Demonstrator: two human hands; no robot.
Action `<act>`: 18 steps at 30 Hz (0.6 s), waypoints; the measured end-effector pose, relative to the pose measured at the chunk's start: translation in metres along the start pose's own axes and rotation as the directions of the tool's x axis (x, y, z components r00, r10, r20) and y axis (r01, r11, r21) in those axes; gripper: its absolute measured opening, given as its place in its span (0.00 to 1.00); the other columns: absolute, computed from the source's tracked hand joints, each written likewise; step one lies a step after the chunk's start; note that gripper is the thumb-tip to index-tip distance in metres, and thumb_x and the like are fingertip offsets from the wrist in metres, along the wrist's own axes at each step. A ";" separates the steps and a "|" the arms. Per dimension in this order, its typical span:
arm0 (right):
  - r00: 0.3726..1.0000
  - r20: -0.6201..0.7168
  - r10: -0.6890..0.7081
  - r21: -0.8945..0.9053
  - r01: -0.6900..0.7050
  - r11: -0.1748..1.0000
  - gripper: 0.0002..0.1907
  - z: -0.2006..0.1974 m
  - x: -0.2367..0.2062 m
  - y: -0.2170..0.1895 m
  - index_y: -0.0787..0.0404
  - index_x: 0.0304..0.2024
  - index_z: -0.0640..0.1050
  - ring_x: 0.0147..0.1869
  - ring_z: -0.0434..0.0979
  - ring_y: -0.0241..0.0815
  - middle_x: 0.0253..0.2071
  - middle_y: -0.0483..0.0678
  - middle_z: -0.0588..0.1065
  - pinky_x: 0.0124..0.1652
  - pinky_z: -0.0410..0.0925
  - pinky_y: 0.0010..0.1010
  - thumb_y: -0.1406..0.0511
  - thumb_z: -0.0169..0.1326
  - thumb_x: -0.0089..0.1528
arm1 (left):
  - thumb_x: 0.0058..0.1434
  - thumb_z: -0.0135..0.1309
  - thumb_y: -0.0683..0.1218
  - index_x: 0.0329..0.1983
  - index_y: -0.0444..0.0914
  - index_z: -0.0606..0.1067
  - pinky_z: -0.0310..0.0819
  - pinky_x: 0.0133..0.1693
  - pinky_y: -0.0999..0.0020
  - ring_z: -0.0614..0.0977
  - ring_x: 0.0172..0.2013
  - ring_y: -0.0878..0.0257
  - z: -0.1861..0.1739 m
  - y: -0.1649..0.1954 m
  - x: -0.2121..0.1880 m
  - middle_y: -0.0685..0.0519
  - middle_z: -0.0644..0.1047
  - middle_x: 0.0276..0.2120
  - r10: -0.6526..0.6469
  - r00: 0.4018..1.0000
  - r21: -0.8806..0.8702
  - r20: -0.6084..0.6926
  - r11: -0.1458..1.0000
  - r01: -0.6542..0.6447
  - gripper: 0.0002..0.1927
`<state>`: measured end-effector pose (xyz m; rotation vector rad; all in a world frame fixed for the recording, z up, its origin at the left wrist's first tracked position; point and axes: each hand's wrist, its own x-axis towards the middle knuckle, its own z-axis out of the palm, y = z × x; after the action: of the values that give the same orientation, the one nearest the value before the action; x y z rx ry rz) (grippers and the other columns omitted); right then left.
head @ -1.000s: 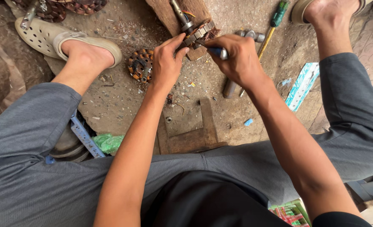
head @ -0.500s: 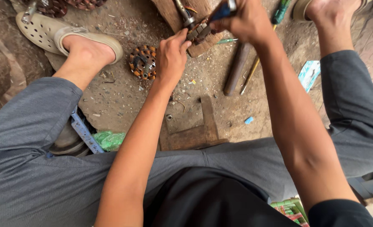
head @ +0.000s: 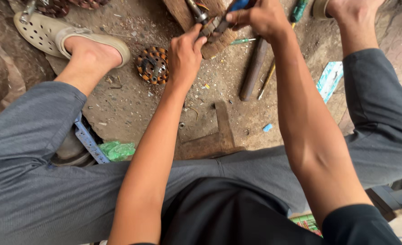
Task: The person sits on the floor and uses a hammer and a metal rod to repeatedly strike a small metal component placed on a wooden block. The person adjusts the component and the rod between strikes.
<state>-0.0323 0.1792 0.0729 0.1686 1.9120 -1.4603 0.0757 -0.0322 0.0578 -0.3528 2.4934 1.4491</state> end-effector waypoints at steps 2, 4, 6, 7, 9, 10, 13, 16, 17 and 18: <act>0.998 -0.054 -0.033 0.052 0.036 0.998 0.12 0.004 -0.010 -0.002 0.62 0.38 0.80 0.36 0.86 0.35 0.36 0.48 0.82 0.36 0.80 0.28 0.67 0.70 0.57 | 0.64 0.59 0.43 0.56 0.34 0.78 0.81 0.39 0.56 0.88 0.36 0.48 0.000 -0.001 0.001 0.39 0.83 0.42 -0.022 0.999 0.036 0.036 0.999 0.021 0.17; 0.983 -0.129 -0.130 -0.410 0.067 0.910 0.08 0.021 -0.041 -0.001 0.61 0.39 0.84 0.33 0.84 0.40 0.35 0.50 0.84 0.37 0.75 0.31 0.63 0.70 0.65 | 0.63 0.59 0.42 0.56 0.35 0.78 0.81 0.39 0.55 0.88 0.36 0.48 -0.003 -0.004 0.002 0.39 0.84 0.40 -0.016 0.998 0.039 0.059 0.999 0.013 0.17; 0.976 -0.196 -0.096 -0.579 -0.036 0.815 0.05 0.044 -0.077 0.003 0.56 0.43 0.86 0.32 0.80 0.47 0.36 0.50 0.83 0.34 0.70 0.36 0.66 0.65 0.64 | 0.63 0.60 0.42 0.55 0.35 0.79 0.82 0.39 0.55 0.88 0.38 0.49 -0.006 -0.009 0.002 0.39 0.84 0.40 0.017 0.996 -0.007 0.087 1.000 -0.016 0.17; 0.928 -0.223 -0.297 -0.476 0.163 0.864 0.07 0.053 -0.097 0.006 0.60 0.45 0.84 0.42 0.83 0.46 0.42 0.51 0.83 0.43 0.73 0.34 0.69 0.65 0.64 | 0.63 0.60 0.42 0.56 0.36 0.79 0.81 0.41 0.54 0.88 0.39 0.49 -0.007 -0.012 0.002 0.40 0.84 0.41 0.028 0.998 -0.018 0.062 0.999 -0.027 0.17; 0.841 -0.320 -0.437 -0.386 0.305 0.871 0.09 0.061 -0.116 0.010 0.65 0.46 0.83 0.49 0.86 0.45 0.46 0.52 0.83 0.50 0.76 0.31 0.72 0.65 0.62 | 0.64 0.60 0.42 0.56 0.38 0.80 0.81 0.44 0.53 0.87 0.40 0.49 -0.009 -0.016 0.001 0.41 0.84 0.44 0.044 0.999 -0.044 0.030 0.998 -0.043 0.17; 0.841 -0.366 -0.399 -0.400 0.245 0.883 0.09 0.063 -0.123 0.012 0.65 0.45 0.84 0.47 0.86 0.44 0.45 0.52 0.83 0.48 0.75 0.30 0.72 0.65 0.61 | 0.64 0.62 0.42 0.57 0.39 0.80 0.80 0.44 0.53 0.87 0.41 0.49 -0.009 -0.018 0.002 0.42 0.85 0.44 0.071 0.997 0.034 0.025 0.997 -0.072 0.17; 0.828 -0.351 -0.436 -0.403 0.287 0.869 0.10 0.057 -0.124 0.011 0.66 0.44 0.83 0.50 0.86 0.44 0.46 0.53 0.83 0.50 0.76 0.31 0.74 0.63 0.60 | 0.64 0.62 0.42 0.63 0.43 0.74 0.81 0.41 0.56 0.87 0.41 0.50 -0.008 -0.020 0.004 0.45 0.81 0.51 -0.028 0.993 0.163 0.115 0.987 0.009 0.24; 0.852 -0.229 -0.472 -0.434 0.344 0.832 0.11 0.045 -0.114 0.002 0.67 0.45 0.81 0.49 0.86 0.43 0.50 0.53 0.83 0.50 0.78 0.30 0.75 0.61 0.59 | 0.60 0.60 0.38 0.71 0.41 0.66 0.83 0.33 0.61 0.87 0.39 0.51 -0.003 -0.022 0.010 0.42 0.75 0.59 -0.171 0.950 0.203 0.262 0.972 0.118 0.35; 0.871 -0.184 -0.456 -0.450 0.338 0.827 0.11 0.041 -0.113 -0.002 0.67 0.45 0.80 0.47 0.86 0.42 0.50 0.52 0.83 0.49 0.78 0.30 0.75 0.61 0.59 | 0.58 0.62 0.37 0.69 0.36 0.67 0.83 0.34 0.61 0.86 0.40 0.49 0.000 -0.023 0.012 0.39 0.76 0.56 -0.030 0.970 0.254 0.241 0.967 -0.033 0.34; 0.856 -0.110 -0.505 -0.493 0.394 0.776 0.11 0.039 -0.111 -0.006 0.68 0.45 0.79 0.49 0.86 0.44 0.52 0.53 0.82 0.49 0.78 0.30 0.75 0.61 0.60 | 0.56 0.63 0.36 0.67 0.31 0.68 0.83 0.36 0.62 0.85 0.41 0.47 0.004 -0.025 0.014 0.35 0.78 0.53 0.114 0.966 0.305 0.230 0.935 -0.183 0.34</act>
<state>0.0643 0.1773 0.1401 -0.3877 2.5710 -1.2642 0.0709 -0.0418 0.0312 0.0511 2.5665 1.0307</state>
